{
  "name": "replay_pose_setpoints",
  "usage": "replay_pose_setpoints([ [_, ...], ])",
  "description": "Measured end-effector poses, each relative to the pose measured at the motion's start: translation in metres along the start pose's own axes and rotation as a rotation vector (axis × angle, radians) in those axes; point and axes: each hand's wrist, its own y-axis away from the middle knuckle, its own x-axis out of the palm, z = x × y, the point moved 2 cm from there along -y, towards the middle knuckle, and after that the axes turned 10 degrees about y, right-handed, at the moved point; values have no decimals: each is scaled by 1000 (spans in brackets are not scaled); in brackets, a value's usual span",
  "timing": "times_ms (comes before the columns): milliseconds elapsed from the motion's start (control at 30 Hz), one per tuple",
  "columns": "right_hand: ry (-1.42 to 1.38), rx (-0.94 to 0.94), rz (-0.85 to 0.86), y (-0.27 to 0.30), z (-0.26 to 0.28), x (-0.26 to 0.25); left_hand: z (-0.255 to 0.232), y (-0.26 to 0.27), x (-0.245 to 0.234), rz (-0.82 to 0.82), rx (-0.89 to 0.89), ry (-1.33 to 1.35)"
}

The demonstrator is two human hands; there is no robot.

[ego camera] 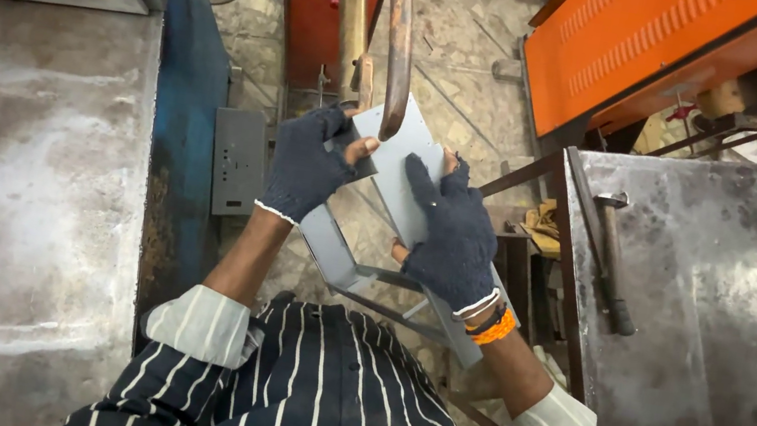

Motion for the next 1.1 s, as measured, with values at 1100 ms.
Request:
replay_pose_setpoints([
  [1100, -8, 89, 32, -1, 10, -2, 11, -9, 3, 20, -115, 108],
])
